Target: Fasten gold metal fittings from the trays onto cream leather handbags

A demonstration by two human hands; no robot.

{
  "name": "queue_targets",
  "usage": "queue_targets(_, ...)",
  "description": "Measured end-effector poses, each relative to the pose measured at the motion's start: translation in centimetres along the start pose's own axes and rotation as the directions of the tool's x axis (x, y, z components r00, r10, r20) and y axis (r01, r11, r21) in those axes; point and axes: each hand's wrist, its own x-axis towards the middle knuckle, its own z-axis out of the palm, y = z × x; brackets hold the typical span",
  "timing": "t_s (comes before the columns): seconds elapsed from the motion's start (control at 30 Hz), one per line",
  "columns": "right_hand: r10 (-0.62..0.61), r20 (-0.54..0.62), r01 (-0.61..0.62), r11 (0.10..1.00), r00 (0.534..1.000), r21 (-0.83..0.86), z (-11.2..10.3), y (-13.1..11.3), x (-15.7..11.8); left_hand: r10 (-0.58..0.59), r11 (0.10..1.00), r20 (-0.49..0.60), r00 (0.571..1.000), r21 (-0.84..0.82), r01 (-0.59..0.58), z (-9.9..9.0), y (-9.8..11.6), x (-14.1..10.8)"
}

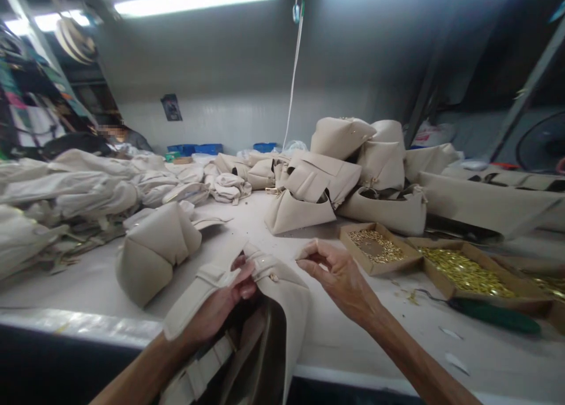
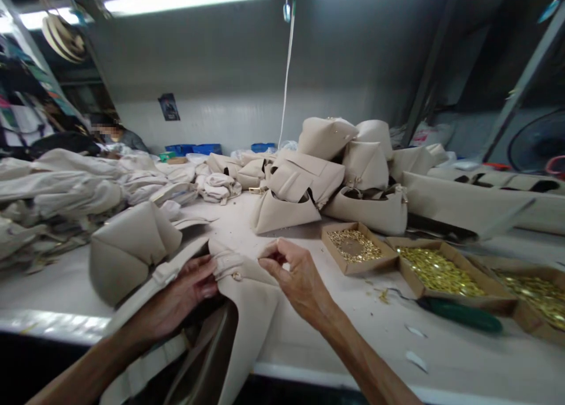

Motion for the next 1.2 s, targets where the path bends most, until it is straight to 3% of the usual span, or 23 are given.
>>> queue_targets(0.13, -0.073, 0.058, 0.071, 0.997, 0.996, 0.035, 2.2, -1.7, 1.4, 0.080, 0.997, -0.013, 0.997, 0.011, -0.080, 0.1, -0.2, -0.2)
queue_targets(0.3, -0.069, 0.108, 0.068, 0.998, 0.992, 0.015, 3.3, -1.4, 2.2, 0.134, 0.991, -0.014, 0.991, -0.028, -0.134, 0.0, -0.7, 0.0)
queue_targets(0.6, -0.052, 0.103, 0.061, 0.994, 0.993, -0.089, 3.8, -1.6, 2.6, 0.100, 0.995, 0.004, 0.995, 0.006, -0.100, -0.5, -0.9, 0.1)
queue_targets(0.87, -0.169, 0.119, 0.192, 0.957, 0.978, -0.218, 4.0, -1.9, 2.7, 0.131, 0.991, -0.020, 0.991, 0.024, -0.130, -0.9, -1.3, 0.4)
queue_targets(0.97, -0.161, 0.147, 0.194, 0.949, 0.976, -0.250, 3.8, -2.0, 2.8, 0.145, 0.984, -0.015, 0.989, 0.110, -0.143, -0.8, -1.2, 0.3)
queue_targets(1.07, -0.145, 0.187, 0.187, 0.955, 0.972, -0.230, 3.4, -2.2, 3.1, 0.176, 0.969, 0.001, 0.984, 0.178, -0.174, -0.3, -0.8, 0.0)
queue_targets(1.2, -0.174, 0.249, 0.210, 0.970, 0.953, -0.126, 3.1, -2.2, 3.4, 0.158, 0.983, 0.013, 0.987, 0.090, -0.159, -0.4, -1.0, 0.0)
